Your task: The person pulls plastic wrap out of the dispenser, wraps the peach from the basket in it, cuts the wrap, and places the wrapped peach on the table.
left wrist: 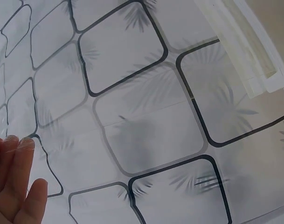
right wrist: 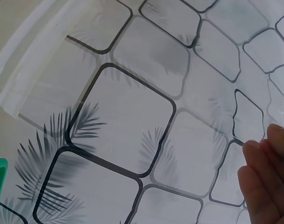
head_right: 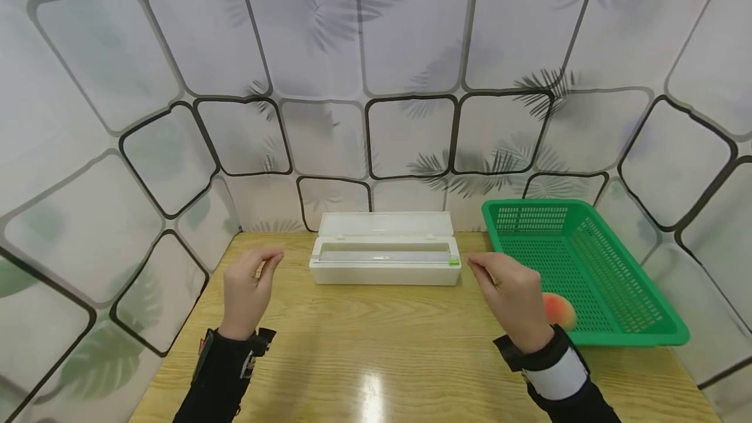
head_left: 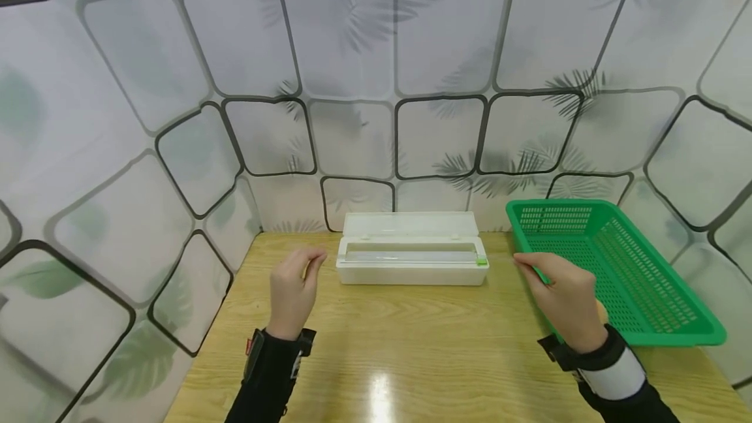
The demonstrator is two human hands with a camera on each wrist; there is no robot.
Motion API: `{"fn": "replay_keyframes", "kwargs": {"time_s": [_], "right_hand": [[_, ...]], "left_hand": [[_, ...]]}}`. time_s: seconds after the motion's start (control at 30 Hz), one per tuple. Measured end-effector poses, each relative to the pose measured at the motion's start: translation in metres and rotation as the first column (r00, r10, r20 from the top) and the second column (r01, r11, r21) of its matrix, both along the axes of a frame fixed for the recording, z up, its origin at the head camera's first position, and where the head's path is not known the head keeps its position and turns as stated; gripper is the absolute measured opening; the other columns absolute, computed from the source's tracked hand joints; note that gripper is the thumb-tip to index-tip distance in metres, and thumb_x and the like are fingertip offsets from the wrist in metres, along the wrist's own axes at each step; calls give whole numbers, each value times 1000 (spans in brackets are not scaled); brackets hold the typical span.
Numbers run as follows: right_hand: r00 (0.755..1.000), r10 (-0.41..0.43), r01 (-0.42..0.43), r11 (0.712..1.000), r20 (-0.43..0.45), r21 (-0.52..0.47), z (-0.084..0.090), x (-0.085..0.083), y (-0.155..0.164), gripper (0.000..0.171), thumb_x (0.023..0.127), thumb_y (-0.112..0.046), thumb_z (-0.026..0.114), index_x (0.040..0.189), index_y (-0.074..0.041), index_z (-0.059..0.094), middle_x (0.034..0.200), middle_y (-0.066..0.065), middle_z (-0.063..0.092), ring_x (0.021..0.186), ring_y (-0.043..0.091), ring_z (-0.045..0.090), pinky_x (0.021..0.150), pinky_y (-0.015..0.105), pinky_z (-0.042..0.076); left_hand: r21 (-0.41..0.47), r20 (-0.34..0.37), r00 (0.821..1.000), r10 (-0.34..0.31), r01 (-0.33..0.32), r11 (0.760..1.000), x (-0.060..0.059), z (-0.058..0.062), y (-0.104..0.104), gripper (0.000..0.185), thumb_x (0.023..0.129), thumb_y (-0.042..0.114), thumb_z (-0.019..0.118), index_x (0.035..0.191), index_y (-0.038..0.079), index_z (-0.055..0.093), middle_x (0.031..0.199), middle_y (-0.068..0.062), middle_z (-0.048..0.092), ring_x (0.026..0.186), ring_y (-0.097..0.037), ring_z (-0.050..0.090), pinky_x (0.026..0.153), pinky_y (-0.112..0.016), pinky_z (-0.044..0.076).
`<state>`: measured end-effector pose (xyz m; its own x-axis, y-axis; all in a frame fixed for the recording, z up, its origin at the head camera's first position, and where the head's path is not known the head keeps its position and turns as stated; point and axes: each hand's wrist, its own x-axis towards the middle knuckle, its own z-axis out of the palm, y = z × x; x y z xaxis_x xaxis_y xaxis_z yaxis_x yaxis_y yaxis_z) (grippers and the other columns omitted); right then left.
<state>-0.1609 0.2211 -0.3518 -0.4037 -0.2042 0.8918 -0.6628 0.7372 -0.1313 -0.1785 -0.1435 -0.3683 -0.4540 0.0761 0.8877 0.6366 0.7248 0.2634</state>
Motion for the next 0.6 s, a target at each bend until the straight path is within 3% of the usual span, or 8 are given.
{"fn": "replay_keyframes", "kwargs": {"time_s": [0.17,0.27,0.4,0.6], "right_hand": [[1000,-11,12,1000,-29,19,-2,7,0,41,91,-34,48,78,-1,69,72,8,65,61,19,60,58,21,45],[999,-16,17,1000,-39,23,-3,11,-1,40,91,-33,48,77,-2,69,71,7,65,61,18,60,58,21,45],[998,-5,6,1000,-65,13,-3,13,-2,38,90,-32,49,77,-3,69,71,7,65,60,19,60,61,17,45],[993,-1,-2,1000,-117,-27,-4,15,-5,37,89,-31,52,79,0,69,73,9,65,59,19,60,62,13,45]], "left_hand": [[-36,-9,1000,-13,13,999,12,-3,-2,10,72,-6,67,80,-1,63,73,-10,61,64,-21,58,55,-31,48],[-41,-7,1000,-25,25,999,17,-5,-4,3,80,2,62,80,0,63,73,-9,60,64,-20,58,55,-30,47],[-31,-2,999,-38,38,999,21,-6,-5,22,89,16,52,80,-1,62,73,-10,60,65,-20,58,57,-28,47],[12,-52,997,-58,59,998,24,-5,-3,22,89,15,51,81,-2,62,74,-10,60,65,-22,58,57,-30,47]]}}
